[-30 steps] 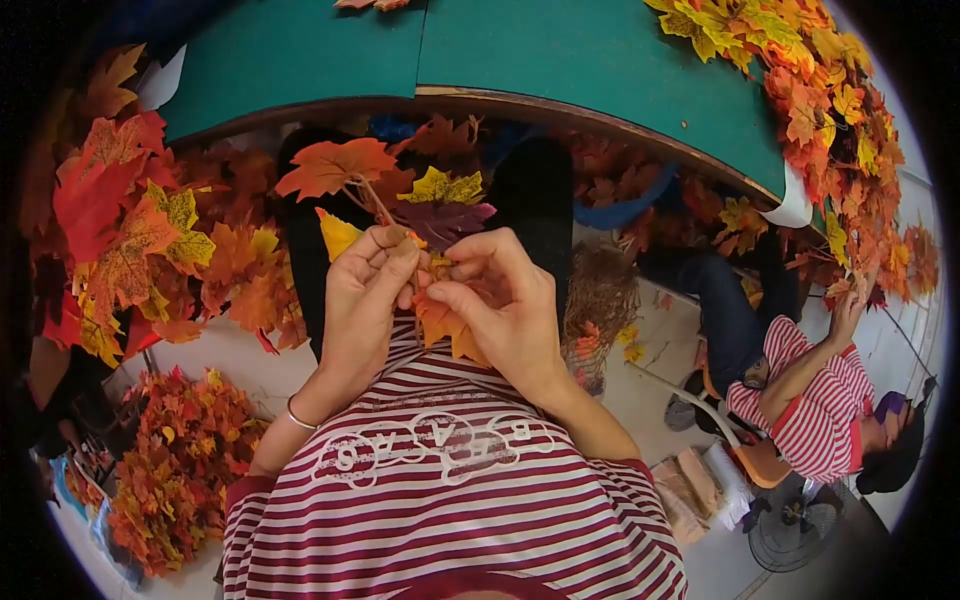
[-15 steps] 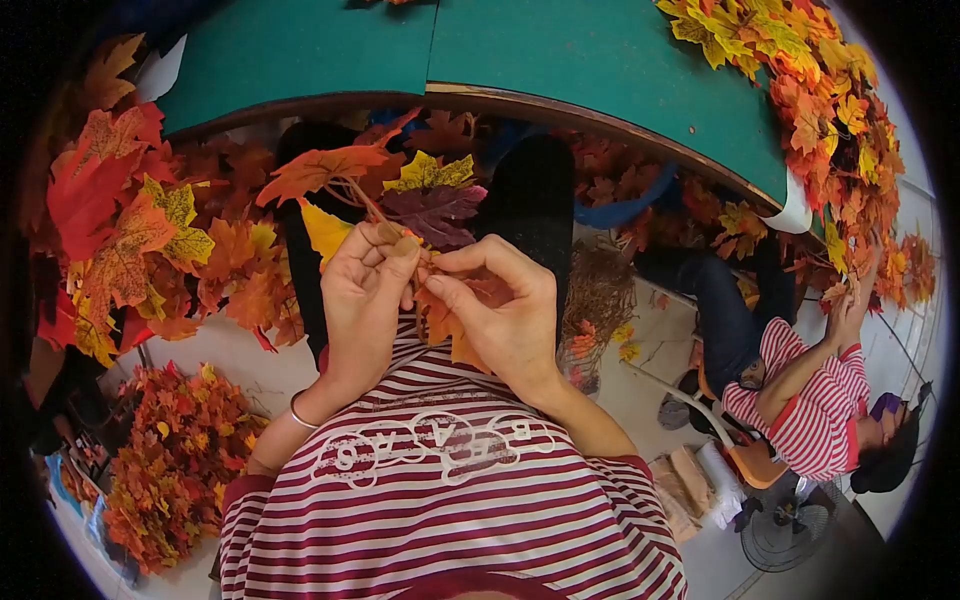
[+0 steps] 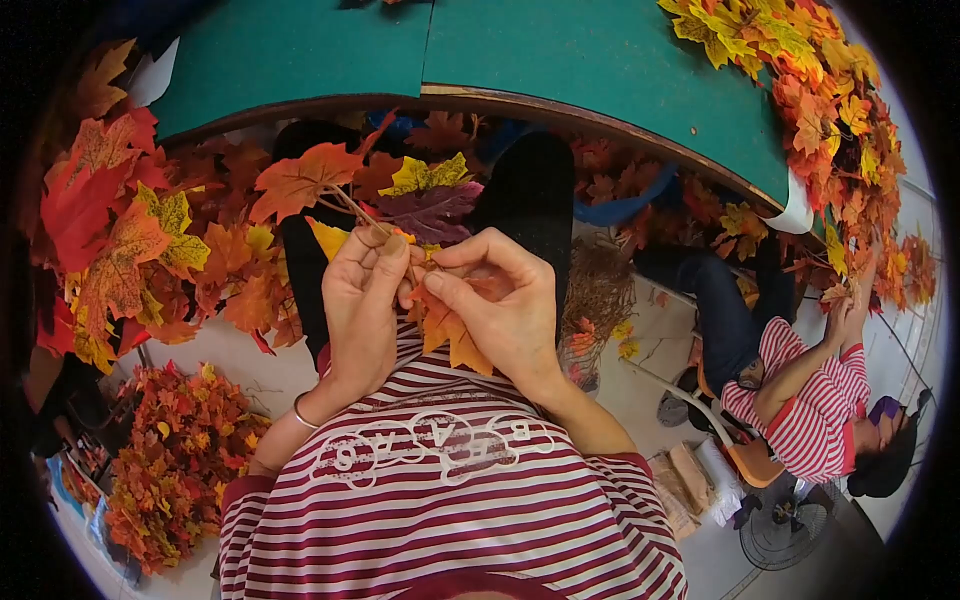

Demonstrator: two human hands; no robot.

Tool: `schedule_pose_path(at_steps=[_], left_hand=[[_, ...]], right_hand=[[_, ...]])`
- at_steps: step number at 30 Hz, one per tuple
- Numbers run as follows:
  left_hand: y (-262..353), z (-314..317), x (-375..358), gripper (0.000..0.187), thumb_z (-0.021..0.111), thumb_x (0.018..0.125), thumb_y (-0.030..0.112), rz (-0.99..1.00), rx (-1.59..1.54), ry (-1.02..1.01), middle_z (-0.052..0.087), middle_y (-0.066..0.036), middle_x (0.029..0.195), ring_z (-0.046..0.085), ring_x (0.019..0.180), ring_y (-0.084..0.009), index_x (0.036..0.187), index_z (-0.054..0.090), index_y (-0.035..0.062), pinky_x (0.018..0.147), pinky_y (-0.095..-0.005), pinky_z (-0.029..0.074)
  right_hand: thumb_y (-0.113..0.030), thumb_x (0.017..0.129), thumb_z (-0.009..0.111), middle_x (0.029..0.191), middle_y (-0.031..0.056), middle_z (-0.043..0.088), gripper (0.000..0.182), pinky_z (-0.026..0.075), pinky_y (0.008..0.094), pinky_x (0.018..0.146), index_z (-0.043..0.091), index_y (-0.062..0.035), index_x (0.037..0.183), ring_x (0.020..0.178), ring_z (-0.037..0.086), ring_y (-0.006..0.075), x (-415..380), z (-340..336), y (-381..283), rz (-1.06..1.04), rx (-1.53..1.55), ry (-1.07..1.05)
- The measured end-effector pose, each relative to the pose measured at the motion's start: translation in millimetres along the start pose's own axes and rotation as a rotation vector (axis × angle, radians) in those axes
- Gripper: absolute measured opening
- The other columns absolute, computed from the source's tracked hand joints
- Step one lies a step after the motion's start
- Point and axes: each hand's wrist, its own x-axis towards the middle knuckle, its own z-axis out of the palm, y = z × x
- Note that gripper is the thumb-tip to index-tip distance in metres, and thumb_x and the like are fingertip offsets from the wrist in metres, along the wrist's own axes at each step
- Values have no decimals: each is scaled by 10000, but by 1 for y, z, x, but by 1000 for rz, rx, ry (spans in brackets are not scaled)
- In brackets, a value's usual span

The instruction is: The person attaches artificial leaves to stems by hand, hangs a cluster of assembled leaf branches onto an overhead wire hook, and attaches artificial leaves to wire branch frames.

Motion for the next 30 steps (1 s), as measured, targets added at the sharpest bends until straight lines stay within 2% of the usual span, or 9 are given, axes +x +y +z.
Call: schedule_pose_path(at_steps=[11,17,20,21,24,25,27,28,30], left_hand=[[-13,6,4,86,642,947,29,155,44,7,649,-18,874,599,765,-46,990,571,8,655,-178,477],[-2,-5,11,108,630,977,110,-166,132,-105,657,-21,950,602,869,-46,991,615,3,760,-207,489],[-5,-7,15,187,580,1010,179,-107,117,-172,620,-5,915,574,883,-58,1060,611,1,791,-229,470],[5,-4,15,253,567,1009,168,-156,206,-184,610,-45,1032,575,1031,-118,1185,579,-14,945,-275,453],[-4,-4,10,327,595,971,97,40,282,-183,562,-75,1175,544,1141,-163,1266,521,-22,1013,-299,435],[-7,-6,12,413,635,914,9,105,312,-220,550,-110,1242,509,1217,-183,1296,477,6,906,-304,499],[-3,-8,6,415,658,874,-40,27,333,-168,519,-114,1252,518,1200,-195,1258,502,-19,930,-301,496],[2,-6,7,417,669,853,-65,7,342,-163,504,-116,1257,523,1191,-201,1239,515,-32,942,-300,495],[-13,-31,17,368,678,843,-68,287,760,-248,529,-136,1219,586,1085,-189,1187,551,-40,838,-284,542]], right_hand=[[64,854,705,905,62,670,102,554,250,762,659,70,946,855,667,116,4,-5,4,-115,-199,35],[55,844,717,868,53,666,121,550,235,715,651,66,945,804,650,96,14,-14,4,-62,-294,-16],[46,849,713,847,46,664,133,545,229,710,642,51,961,792,642,81,21,-14,4,77,-145,5],[41,853,710,844,43,663,134,545,228,718,639,44,967,794,640,76,24,-18,5,101,-115,6],[5,879,696,850,29,662,114,522,211,727,633,10,973,786,623,62,36,-28,18,159,14,-4],[-4,884,693,852,27,662,106,515,207,723,632,4,971,782,619,60,39,-32,24,181,72,-19],[-42,897,687,852,20,662,91,495,203,695,625,-17,959,763,609,57,40,-31,19,232,68,-39],[-59,899,687,848,19,662,95,489,207,680,619,-20,954,752,606,55,39,-27,19,167,26,-34],[-34,876,700,780,-4,633,111,478,214,646,615,-20,948,716,593,47,40,-24,18,-54,-221,-44]])
